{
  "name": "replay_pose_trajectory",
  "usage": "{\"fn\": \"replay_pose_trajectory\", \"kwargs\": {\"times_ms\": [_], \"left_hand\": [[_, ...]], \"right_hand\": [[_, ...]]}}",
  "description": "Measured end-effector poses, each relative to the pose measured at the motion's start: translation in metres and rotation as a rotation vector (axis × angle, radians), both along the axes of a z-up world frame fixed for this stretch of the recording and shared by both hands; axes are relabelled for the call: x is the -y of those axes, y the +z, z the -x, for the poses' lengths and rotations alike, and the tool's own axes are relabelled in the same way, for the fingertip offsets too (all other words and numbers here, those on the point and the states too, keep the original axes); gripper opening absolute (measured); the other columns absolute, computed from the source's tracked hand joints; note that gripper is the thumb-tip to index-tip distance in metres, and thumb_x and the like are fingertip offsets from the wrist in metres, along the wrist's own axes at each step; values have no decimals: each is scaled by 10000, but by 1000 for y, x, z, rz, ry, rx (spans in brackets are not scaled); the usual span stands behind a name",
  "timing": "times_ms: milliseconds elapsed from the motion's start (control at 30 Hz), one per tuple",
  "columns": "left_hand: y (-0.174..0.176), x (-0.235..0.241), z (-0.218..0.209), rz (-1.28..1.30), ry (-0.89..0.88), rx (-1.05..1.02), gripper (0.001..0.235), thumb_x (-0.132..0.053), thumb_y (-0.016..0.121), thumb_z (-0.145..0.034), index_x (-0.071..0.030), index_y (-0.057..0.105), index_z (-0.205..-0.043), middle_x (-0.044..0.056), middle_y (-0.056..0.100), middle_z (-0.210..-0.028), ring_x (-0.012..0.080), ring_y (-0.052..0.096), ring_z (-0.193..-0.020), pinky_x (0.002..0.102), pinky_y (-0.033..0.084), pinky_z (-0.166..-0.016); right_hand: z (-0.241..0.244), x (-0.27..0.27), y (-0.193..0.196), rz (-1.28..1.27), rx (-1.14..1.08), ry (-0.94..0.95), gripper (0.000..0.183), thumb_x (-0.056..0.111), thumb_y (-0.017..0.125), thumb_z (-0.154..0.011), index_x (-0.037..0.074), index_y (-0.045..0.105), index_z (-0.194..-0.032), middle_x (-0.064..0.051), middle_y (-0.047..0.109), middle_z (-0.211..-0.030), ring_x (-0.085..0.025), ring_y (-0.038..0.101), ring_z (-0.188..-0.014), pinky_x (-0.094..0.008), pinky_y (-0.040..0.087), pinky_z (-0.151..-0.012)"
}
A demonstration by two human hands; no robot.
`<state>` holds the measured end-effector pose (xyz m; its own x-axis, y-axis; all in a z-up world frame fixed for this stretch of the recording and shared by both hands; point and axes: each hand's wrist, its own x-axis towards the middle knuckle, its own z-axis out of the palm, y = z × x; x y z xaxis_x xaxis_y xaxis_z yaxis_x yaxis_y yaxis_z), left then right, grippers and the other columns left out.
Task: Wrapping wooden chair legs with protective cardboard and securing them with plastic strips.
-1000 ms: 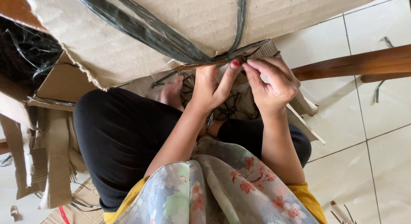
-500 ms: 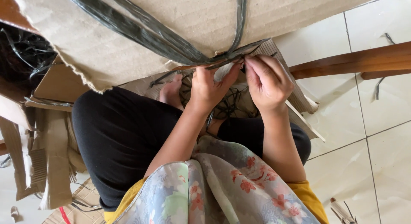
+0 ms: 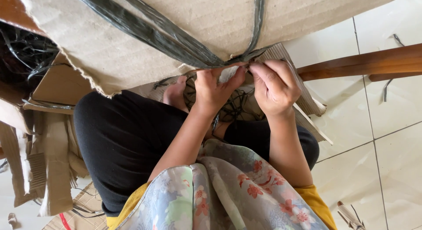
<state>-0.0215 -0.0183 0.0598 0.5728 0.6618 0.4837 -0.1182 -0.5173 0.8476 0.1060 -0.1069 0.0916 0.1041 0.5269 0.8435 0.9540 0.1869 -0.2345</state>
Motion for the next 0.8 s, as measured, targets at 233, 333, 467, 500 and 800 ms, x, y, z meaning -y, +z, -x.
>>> {"fn": "replay_pose_trajectory", "kwargs": {"times_ms": [233, 333, 467, 500, 800], "left_hand": [[-1, 10, -12, 424, 81, 240, 253, -85, 836, -845, 52, 702, -1010, 99, 751, -911, 203, 721, -790, 330, 570, -715], [24, 10, -17, 722, 6, 237, 215, -65, 826, -844, 25, 659, -745, 55, 682, -680, 101, 686, -683, 200, 517, -571], [-18, 11, -17, 1067, -138, 233, 249, -132, 879, -845, 21, 744, -988, 132, 792, -878, 42, 709, -691, 175, 575, -574], [-15, 10, -15, 1068, -138, 232, 249, -132, 879, -845, 21, 744, -988, 132, 792, -878, 42, 709, -691, 175, 575, -574], [-23, 13, 1, 418, 188, -119, 238, -351, 816, -899, -120, 820, -955, 80, 765, -757, 245, 773, -748, 407, 599, -694]], "right_hand": [[2, 1, -6, 104, -305, 98, 134, 51, 684, -1039, -15, 694, -923, -100, 608, -855, -243, 610, -711, -378, 516, -631], [3, 4, -9, 117, -397, 111, 139, 61, 667, -1054, -21, 664, -941, -120, 601, -885, -251, 601, -742, -389, 497, -648], [3, 5, -7, 106, -394, 93, 115, 16, 695, -1022, -27, 689, -916, -121, 600, -882, -268, 588, -748, -403, 498, -694], [4, 6, -7, 107, -395, 93, 115, 16, 695, -1022, -27, 689, -916, -121, 600, -882, -268, 588, -748, -403, 498, -694], [-1, 11, -4, 37, -355, 8, 56, -62, 828, -918, -18, 795, -908, -98, 615, -797, -223, 599, -680, -367, 514, -655]]}}
